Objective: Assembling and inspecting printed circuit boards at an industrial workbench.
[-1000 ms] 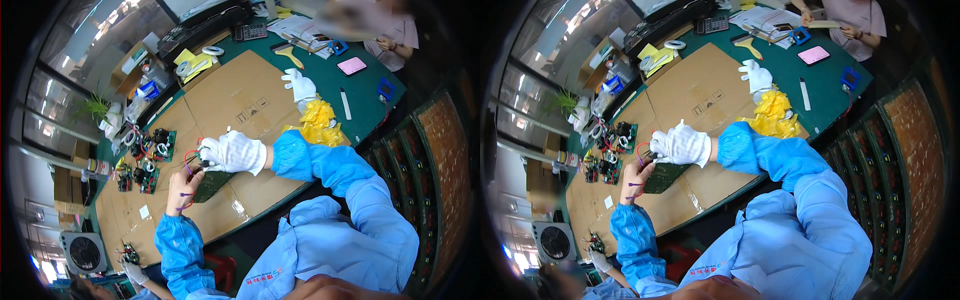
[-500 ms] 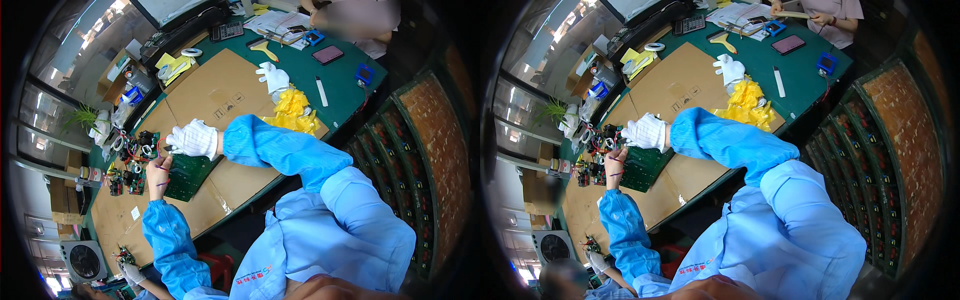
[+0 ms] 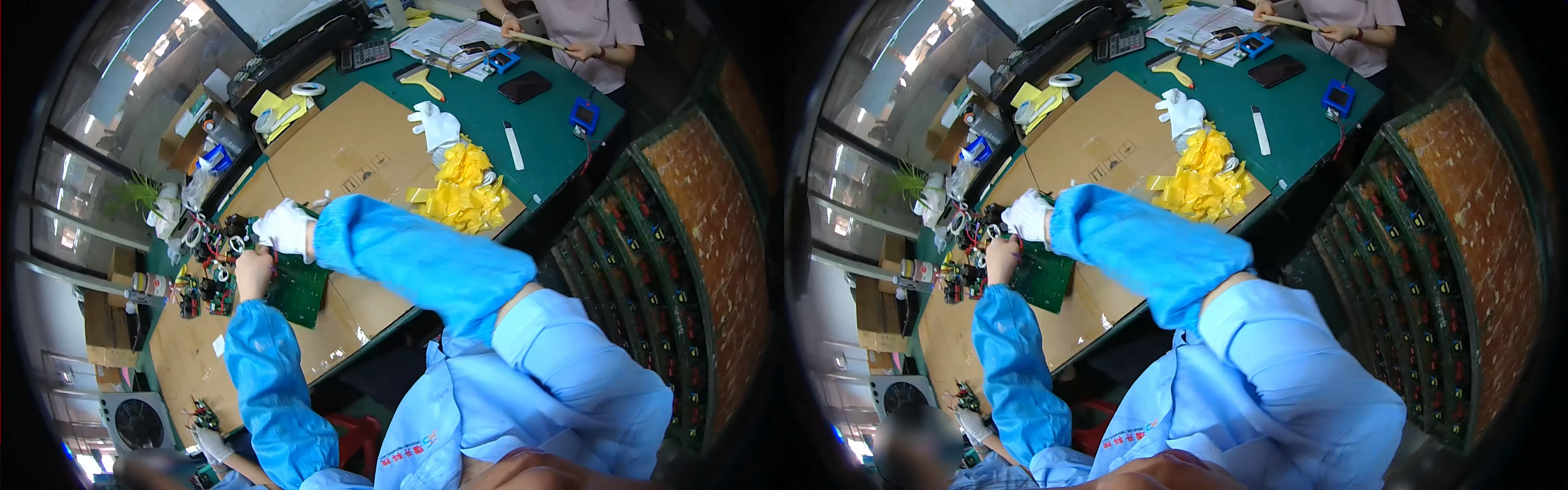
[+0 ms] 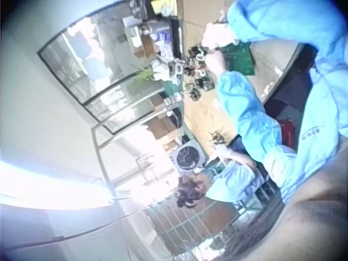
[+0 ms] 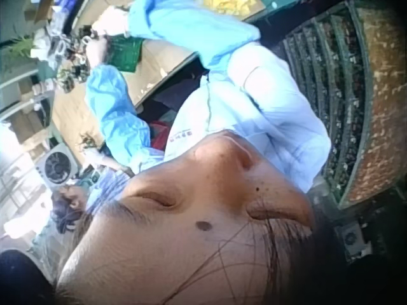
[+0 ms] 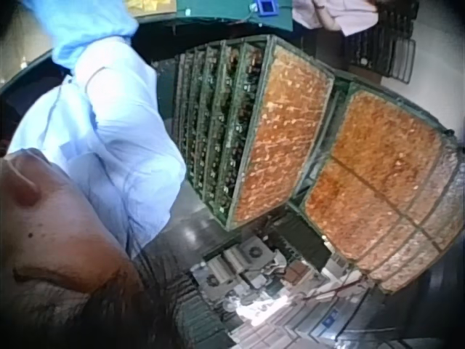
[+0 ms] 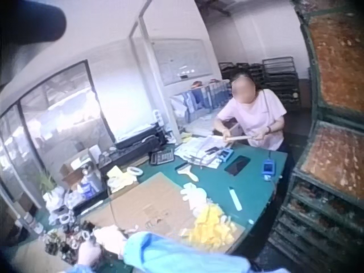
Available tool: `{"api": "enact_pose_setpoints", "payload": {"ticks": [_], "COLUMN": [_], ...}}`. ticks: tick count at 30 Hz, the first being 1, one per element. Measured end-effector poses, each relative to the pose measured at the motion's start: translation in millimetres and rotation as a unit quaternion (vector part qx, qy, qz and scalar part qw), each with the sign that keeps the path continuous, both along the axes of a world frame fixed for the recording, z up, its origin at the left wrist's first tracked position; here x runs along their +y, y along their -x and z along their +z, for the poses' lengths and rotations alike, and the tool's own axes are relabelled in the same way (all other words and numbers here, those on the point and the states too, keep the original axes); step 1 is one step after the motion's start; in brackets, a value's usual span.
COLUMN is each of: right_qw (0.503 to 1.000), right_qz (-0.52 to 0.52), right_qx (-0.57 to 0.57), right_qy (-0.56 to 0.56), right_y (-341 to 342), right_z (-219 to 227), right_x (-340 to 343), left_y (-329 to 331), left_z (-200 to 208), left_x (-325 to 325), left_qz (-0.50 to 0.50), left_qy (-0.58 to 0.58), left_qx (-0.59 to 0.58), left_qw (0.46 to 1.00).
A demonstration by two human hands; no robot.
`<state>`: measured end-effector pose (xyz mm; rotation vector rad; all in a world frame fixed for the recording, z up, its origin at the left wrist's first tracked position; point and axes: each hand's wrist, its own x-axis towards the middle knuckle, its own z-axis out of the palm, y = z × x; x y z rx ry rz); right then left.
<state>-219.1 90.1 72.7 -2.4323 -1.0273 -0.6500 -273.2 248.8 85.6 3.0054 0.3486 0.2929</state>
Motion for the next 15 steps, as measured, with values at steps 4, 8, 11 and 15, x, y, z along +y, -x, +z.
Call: {"api": "enact_pose_setpoints", "payload": {"ticks": [4,8,11,15], "right_qw": [0.998,0.974,0.961,0.980], "right_qz": [0.056,0.131,0.135,-0.142], "right_qx": [0.015,-0.120,-0.186,-0.004], "right_qy": [0.017,-0.141,-0.152,-0.138], "right_y": [4,3,-3,-31], "right_z": [4,-3,-11,-10], "right_x": [-9,-54,-63,-75], "left_y": [18,51,65,101], "left_z": [10,18,14,10], "left_x": [9,-29,-53,-46], "left_qz": [-0.023,-0.111,-0.118,-0.079], "left_qy": [0.121,0.112,0.093,0.169], "left_qx": [-0.009,-0.066,-0.137,-0.186], "left_qw": [0.992,0.985,0.979,0.965]}}
